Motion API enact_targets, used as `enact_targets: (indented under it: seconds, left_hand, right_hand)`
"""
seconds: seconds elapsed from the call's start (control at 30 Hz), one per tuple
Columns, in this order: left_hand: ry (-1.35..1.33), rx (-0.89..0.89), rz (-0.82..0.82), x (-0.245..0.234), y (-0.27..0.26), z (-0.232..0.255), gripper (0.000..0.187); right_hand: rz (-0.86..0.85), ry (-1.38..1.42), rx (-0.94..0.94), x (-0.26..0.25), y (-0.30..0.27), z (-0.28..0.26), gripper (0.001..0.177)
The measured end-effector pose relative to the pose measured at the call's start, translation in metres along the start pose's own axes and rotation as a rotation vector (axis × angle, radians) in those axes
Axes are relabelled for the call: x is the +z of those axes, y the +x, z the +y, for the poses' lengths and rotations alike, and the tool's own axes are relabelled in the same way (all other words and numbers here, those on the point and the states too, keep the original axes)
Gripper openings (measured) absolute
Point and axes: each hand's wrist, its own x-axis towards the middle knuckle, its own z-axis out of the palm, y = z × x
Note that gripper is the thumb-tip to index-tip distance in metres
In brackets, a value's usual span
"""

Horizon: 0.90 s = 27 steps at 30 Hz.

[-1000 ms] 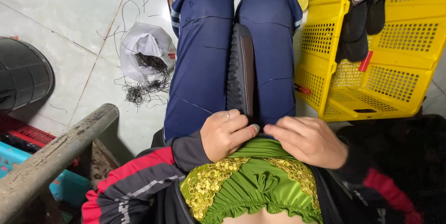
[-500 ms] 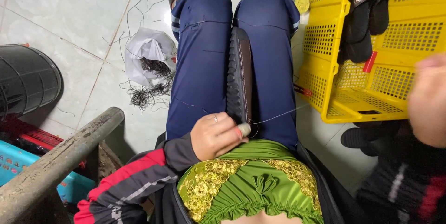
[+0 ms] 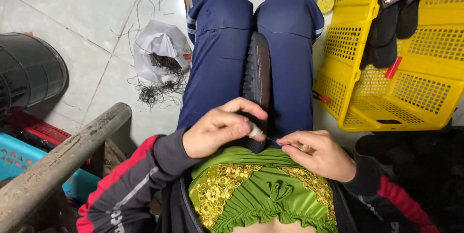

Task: Hand-stitching a shoe sole to the upper part of the shoe using a needle and thread.

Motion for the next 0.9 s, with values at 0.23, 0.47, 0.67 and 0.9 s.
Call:
enact_targets:
  seconds: [0.23, 0.47, 0.67, 0.9]
  left_hand:
    - [-0.279, -0.143, 0.252, -0.015, 0.063, 0.004, 0.032]
    - [-0.107, -0.17, 0.102, -0.058, 0.044, 0.017, 0.037]
    - [1.369, 0.258, 0.472, -0.036, 0.013, 0.044, 0.017]
    - [0.686, 0.215, 0.214, 0.008, -0.007, -0.006, 0.06]
  right_hand:
    - [0.031, 0.082, -0.067, 0.006, 0.031, -0.007, 0.015]
    - [-0.097, -0.342, -0.166, -0.009, 0.032, -0.015, 0.036]
    - [-0.025, -0.649, -0.342, -0.007, 0.027, -0.009, 0.043]
    - [-0.035, -0.809, -0.328, -0.009, 0.026, -0.02, 0.044]
